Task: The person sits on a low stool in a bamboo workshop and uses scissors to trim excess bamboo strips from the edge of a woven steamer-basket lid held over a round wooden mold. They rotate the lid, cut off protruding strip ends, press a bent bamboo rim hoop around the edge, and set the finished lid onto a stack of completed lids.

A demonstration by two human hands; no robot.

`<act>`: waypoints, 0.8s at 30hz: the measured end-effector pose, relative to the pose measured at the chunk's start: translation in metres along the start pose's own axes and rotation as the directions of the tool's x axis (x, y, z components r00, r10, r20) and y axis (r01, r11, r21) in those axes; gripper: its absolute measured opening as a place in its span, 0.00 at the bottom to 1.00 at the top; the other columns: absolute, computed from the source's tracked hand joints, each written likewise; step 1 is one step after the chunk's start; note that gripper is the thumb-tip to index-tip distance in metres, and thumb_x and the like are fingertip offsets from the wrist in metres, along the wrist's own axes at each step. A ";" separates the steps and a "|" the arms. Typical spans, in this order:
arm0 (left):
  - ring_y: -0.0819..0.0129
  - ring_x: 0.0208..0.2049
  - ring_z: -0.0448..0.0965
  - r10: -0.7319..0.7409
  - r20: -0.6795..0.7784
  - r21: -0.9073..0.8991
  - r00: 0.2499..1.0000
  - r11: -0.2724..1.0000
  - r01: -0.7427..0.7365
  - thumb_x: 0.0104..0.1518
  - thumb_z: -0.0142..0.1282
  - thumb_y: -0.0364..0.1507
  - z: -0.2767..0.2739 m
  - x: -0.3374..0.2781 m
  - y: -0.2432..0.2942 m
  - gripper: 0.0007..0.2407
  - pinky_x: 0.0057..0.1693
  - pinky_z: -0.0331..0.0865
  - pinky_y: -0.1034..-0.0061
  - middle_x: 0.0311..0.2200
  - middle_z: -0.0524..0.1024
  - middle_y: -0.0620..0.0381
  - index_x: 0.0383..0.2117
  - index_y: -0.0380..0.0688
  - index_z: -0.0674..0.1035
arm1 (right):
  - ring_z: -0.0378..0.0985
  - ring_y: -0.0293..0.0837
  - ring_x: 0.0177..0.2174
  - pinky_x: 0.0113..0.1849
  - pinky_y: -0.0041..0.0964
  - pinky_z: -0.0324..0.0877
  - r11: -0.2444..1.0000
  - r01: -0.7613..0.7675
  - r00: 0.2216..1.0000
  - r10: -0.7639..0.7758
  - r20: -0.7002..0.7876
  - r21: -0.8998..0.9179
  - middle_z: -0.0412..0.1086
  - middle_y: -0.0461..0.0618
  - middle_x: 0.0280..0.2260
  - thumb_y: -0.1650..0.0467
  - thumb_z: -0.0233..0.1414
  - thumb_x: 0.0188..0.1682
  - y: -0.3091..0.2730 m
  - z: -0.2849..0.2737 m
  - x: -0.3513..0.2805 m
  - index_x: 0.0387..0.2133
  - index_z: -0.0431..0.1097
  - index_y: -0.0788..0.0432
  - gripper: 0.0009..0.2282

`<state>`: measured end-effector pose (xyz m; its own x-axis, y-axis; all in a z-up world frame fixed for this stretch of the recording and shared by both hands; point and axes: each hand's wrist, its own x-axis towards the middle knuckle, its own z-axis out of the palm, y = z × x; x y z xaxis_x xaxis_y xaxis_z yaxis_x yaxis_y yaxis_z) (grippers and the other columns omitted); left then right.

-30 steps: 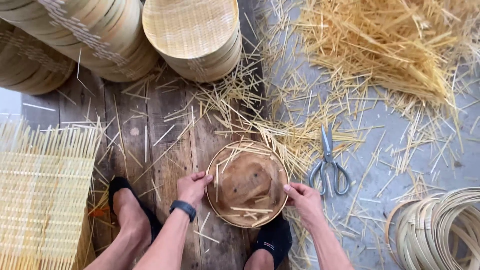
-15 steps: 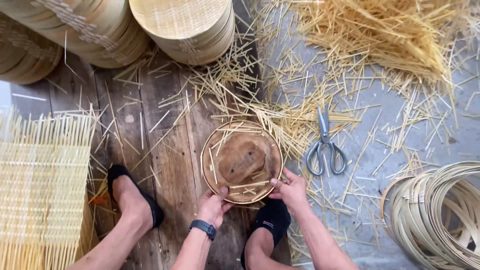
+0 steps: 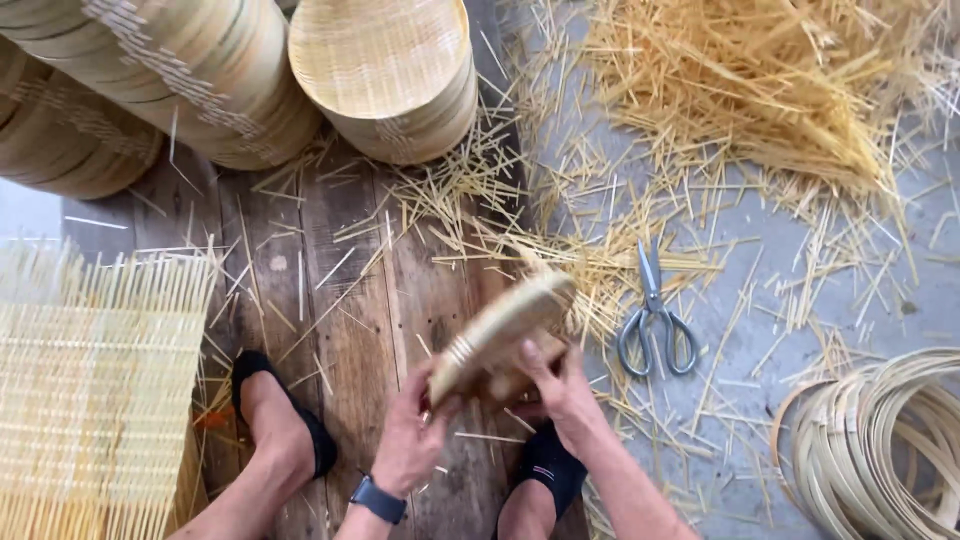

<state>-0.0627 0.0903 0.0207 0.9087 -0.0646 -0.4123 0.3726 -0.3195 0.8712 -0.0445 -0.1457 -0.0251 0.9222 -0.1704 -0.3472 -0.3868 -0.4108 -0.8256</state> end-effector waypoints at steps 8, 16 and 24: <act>0.54 0.48 0.83 0.476 0.000 0.321 0.879 0.833 -0.451 0.64 0.51 0.43 0.013 0.004 0.091 0.22 0.50 0.79 0.64 0.49 0.80 0.42 0.60 0.44 0.72 | 0.77 0.47 0.47 0.45 0.46 0.76 0.226 -0.459 0.886 0.196 0.421 0.859 0.72 0.51 0.48 0.63 0.53 0.50 -0.043 0.021 -0.026 0.57 0.62 0.55 0.22; 0.60 0.23 0.85 0.065 -0.102 0.172 0.993 0.984 -0.047 0.60 0.41 0.48 -0.015 0.029 0.062 0.24 0.28 0.78 0.67 0.41 0.87 0.51 0.57 0.53 0.79 | 0.78 0.48 0.41 0.41 0.49 0.78 0.356 -0.367 0.930 0.139 0.340 0.859 0.72 0.53 0.43 0.65 0.57 0.47 0.001 0.034 -0.008 0.51 0.65 0.62 0.20; 0.66 0.49 0.80 -0.431 -0.441 -0.740 0.787 0.670 -0.048 0.67 0.47 0.41 -0.045 0.067 -0.123 0.20 0.54 0.74 0.71 0.52 0.79 0.51 0.53 0.37 0.77 | 0.69 0.59 0.54 0.54 0.59 0.68 0.521 -0.061 0.997 0.001 0.071 0.851 0.63 0.62 0.59 0.59 0.46 0.54 0.092 -0.025 -0.024 0.64 0.55 0.64 0.29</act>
<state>-0.0398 0.1676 -0.1024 0.6374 0.5042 -0.5827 0.3456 0.4889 0.8010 -0.1027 -0.2021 -0.0815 0.9195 -0.1067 -0.3783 -0.2592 0.5588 -0.7878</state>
